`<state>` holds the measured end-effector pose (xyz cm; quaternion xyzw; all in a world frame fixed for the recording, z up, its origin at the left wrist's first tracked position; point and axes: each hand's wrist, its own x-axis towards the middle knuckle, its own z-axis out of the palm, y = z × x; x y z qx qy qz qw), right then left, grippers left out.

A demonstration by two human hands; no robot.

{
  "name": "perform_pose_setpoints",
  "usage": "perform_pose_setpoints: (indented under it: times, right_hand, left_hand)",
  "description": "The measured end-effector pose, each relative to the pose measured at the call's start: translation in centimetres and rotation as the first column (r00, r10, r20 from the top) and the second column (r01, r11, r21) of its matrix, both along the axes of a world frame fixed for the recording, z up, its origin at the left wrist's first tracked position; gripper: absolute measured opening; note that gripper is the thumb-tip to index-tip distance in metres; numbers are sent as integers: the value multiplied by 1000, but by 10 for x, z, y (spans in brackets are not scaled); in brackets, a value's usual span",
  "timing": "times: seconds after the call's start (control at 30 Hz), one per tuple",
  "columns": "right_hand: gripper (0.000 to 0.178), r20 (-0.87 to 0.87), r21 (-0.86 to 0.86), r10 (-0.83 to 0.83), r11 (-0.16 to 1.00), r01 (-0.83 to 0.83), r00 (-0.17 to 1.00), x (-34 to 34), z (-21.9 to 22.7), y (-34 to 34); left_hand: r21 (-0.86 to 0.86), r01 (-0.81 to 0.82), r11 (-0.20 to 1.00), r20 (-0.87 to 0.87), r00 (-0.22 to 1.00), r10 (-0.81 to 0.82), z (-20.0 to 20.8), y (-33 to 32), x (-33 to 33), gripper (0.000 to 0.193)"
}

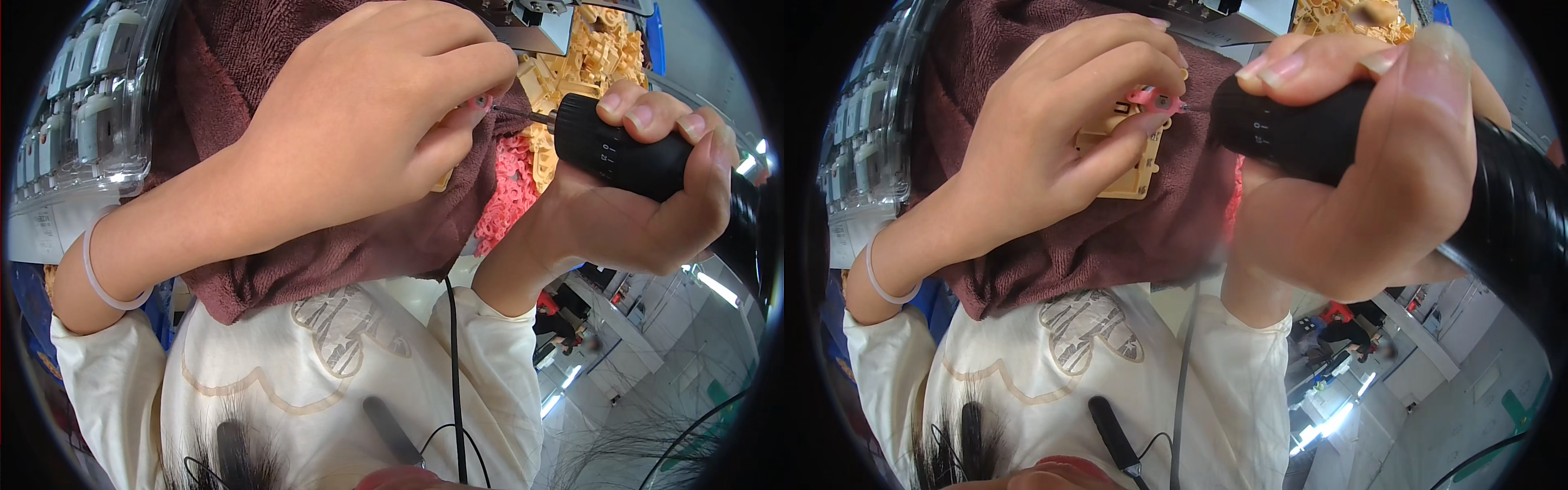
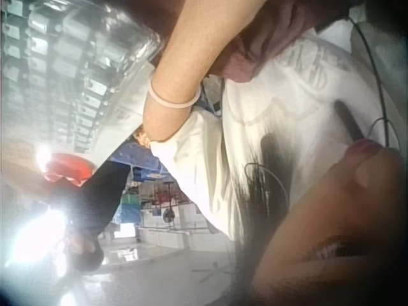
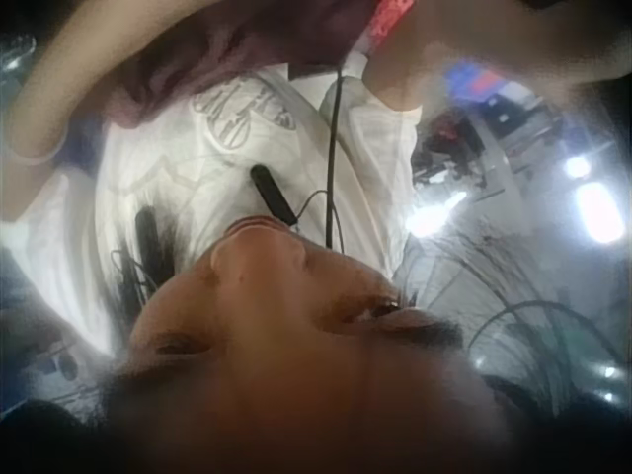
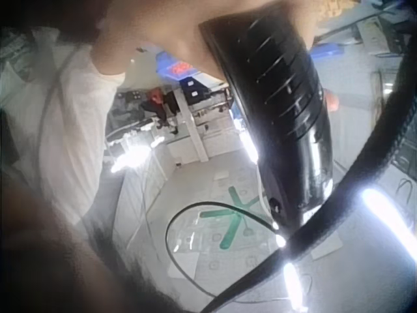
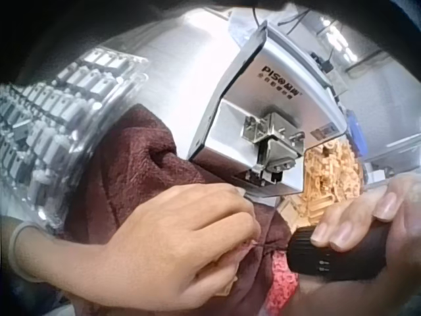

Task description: The person is assembling small electronic components, specifically inserting small gears and motors into a plastic housing and using an electric screwdriver.

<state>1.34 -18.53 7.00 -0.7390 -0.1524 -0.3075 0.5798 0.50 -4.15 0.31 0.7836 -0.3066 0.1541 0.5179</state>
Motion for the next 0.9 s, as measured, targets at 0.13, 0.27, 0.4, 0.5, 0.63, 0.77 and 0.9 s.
perform_pose_setpoints:
  times: [0.13,0.27,0.4,0.5,0.63,0.77,0.9]
  right_hand:
    - [18,-32,-11,11,1000,-12,999,-3,-7,8]
    - [18,-68,-22,22,999,-24,997,-4,-9,6]
    - [18,-83,-35,31,999,-34,996,-8,-9,9]
    - [18,-104,-36,44,998,-48,994,-9,-12,8]
    - [18,-121,9,82,997,-82,989,-8,-14,1]
    - [18,-103,180,167,973,-147,981,-18,-9,6]
    - [17,-126,147,205,972,-186,971,-19,4,2]
  left_hand:
    - [69,-16,998,21,1000,15,1,4,1,21]
    - [65,26,998,-55,998,-23,4,8,-1,21]
    - [51,90,995,-144,986,-82,4,8,2,21]
    - [26,-3,1000,-11,1000,3,-7,2,-1,20]
    - [10,-19,1000,3,1000,19,-13,1,-1,20]
    - [0,-22,1000,37,999,22,-8,4,-9,20]
    - [20,-22,1000,7,1000,22,-1,8,-14,19]
